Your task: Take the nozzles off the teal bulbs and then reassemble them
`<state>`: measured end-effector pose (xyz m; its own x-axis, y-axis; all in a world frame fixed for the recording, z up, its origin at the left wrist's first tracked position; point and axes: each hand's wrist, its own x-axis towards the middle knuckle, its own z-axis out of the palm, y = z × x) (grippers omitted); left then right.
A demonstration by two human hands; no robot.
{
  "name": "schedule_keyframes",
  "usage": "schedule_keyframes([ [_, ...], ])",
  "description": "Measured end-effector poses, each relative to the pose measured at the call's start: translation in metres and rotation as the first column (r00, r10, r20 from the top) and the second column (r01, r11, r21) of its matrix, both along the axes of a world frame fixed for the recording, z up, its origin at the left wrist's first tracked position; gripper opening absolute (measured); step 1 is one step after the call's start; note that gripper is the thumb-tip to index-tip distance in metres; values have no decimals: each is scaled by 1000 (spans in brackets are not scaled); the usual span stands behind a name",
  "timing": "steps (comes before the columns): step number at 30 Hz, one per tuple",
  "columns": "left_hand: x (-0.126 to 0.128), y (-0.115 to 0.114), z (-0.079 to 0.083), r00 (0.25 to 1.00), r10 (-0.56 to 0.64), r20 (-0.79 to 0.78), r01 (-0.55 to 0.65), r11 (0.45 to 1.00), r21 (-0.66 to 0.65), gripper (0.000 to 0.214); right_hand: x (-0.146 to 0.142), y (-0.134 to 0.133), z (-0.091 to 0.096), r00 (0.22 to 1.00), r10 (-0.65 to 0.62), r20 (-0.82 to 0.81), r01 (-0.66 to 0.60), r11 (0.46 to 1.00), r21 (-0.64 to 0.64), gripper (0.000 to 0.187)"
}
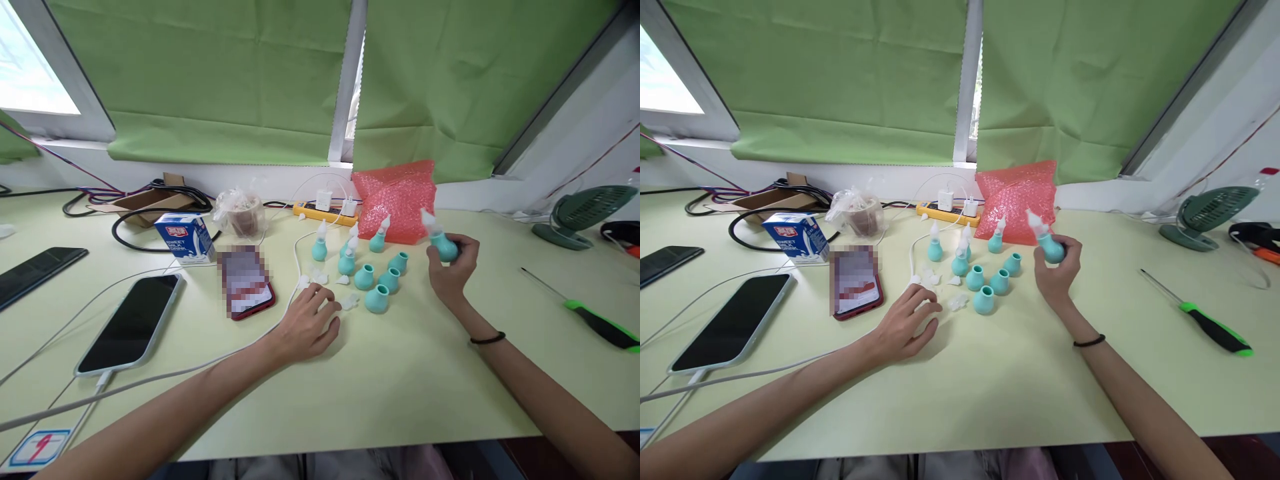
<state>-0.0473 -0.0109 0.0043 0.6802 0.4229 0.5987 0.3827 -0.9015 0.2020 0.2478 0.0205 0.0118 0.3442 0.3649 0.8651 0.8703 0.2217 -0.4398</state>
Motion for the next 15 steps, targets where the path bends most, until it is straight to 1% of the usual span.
schedule_keyframes([
  [1, -1, 0, 1, 998, -3, 58, 5, 999, -48, 16, -13, -11, 5, 996, 87, 32, -87, 996, 5, 29],
  [2, -3, 0, 2, 993, -8, 115, 19, 995, -94, 16, -28, -22, 8, 977, 193, 91, -192, 981, -20, 28],
  [3, -4, 1, 3, 986, -16, 167, 39, 990, -135, 18, -42, -34, 10, 940, 300, 163, -292, 954, -72, 26],
  [4, -5, 0, 4, 978, -28, 208, 64, 984, -168, 20, -56, -46, 10, 882, 407, 237, -393, 913, -109, 26],
  [5, -6, 0, 5, 971, -43, 237, 91, 976, -196, 23, -68, -57, 8, 825, 488, 284, -465, 873, -151, 28],
  [6, -6, -1, 5, 967, -60, 249, 117, 969, -220, 26, -79, -66, 5, 773, 548, 319, -513, 836, -195, 32],
  [8, -4, -5, 7, 972, -91, 219, 153, 946, -287, 29, -94, -78, -2, 693, 630, 350, -557, 777, -294, 37],
  [10, 0, -10, 8, 984, -97, 152, 150, 908, -392, 34, -102, -84, -9, 662, 656, 363, -561, 754, -340, 40],
  [11, 3, -11, 8, 988, -81, 129, 133, 876, -464, 38, -103, -84, -10, 656, 660, 366, -561, 751, -350, 41],
  [12, 5, -13, 8, 991, -54, 120, 112, 828, -550, 42, -104, -83, -11, 654, 663, 365, -560, 749, -355, 41],
  [13, 7, -13, 8, 992, -21, 128, 100, 757, -645, 46, -104, -83, -11, 656, 665, 358, -561, 746, -359, 40],
  [14, 8, -12, 8, 989, 3, 145, 107, 663, -741, 49, -103, -81, -11, 658, 670, 343, -563, 741, -366, 38],
  [15, 9, -11, 8, 985, 15, 171, 135, 548, -825, 52, -103, -80, -10, 660, 679, 322, -571, 732, -373, 35],
])
